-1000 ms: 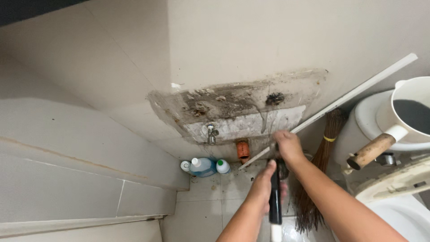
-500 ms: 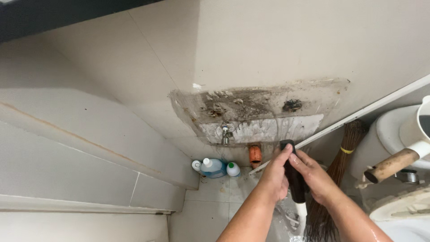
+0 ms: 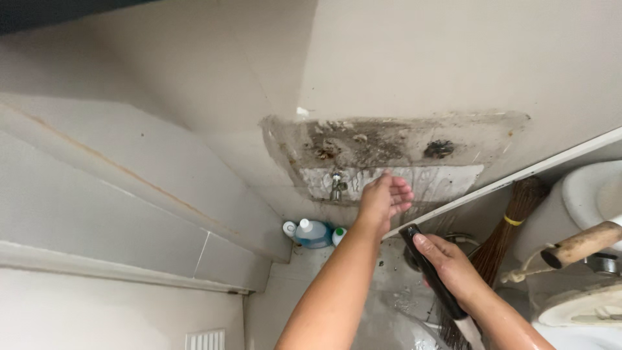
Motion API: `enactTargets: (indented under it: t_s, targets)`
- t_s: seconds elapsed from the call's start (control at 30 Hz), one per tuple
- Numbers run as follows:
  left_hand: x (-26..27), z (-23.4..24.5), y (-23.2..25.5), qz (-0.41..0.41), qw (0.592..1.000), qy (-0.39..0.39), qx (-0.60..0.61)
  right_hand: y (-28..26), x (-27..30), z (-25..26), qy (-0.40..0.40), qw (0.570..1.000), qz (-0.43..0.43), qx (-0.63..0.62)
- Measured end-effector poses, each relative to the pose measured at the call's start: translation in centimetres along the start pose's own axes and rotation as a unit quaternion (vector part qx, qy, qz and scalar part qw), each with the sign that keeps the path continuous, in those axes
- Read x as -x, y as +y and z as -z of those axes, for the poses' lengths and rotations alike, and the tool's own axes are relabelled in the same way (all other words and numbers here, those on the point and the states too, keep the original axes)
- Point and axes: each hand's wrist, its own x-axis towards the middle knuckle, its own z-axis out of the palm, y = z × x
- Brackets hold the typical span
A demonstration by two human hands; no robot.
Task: The person scrubs a stained section of a tiled wall using a sponge and a handheld shower head. They repeatedly wet the wall, scrub the grime, and rinse the area, focusing on the lower portion near the floor and plumbing fixtures.
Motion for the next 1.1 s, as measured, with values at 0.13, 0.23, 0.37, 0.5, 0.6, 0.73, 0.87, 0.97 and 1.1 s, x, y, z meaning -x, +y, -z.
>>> enactTargets:
  t_s: [0.13,0.23,0.37,0.5,0.6,0.73,0.87,0.97,1.1]
  targets:
    - [-1.1,-0.5,-1.4,0.027,0.999,0.009,-0.028,-0.3,0.5,0.7,-0.014,0.998,-0.047,0.033]
    - [-1.5,-0.7,-2.3,0.034,0.998,0.045,-0.038,-0.2,0.6,1.0,-0.025,0.997,-0.061,-0.033]
    - [-1.6,-1.3,-1.8,-0.055,0.997,0.041,-0.04,0.8,0.6,0.8,-0.019,0.993,-0.083,-0.079]
    - [-0.6,-1.9,1.4,-0.048,0.984,0.113,-0.132,1.4,0.5,0.8,-0.009,0.994,-0.091,-0.058]
    - [0.2,-1.4,3.4,-0.029,0.984,0.133,-0.118,0.8,0.5,1.8,0.017,0.996,-0.061,-0.056]
    - [0.2,1.0,2.2,-0.12,0.978,0.103,-0.136,-0.7,-0.1,2.8,0.086,0.991,-0.084,-0.066]
    - [-0.1,2.6,-2.0,-0.153,0.978,0.096,-0.102,-1.3,-0.8,1.2,0.049,0.996,-0.069,-0.006]
    - [0.7,3.5,-3.3,-0.121,0.985,0.117,-0.033,-1.3,-1.1,0.0,0.028,0.998,-0.054,0.033]
    - [3.5,4.5,-1.8,-0.092,0.988,0.112,0.059,-1.8,-1.8,-0.7,0.034,0.998,-0.031,0.034]
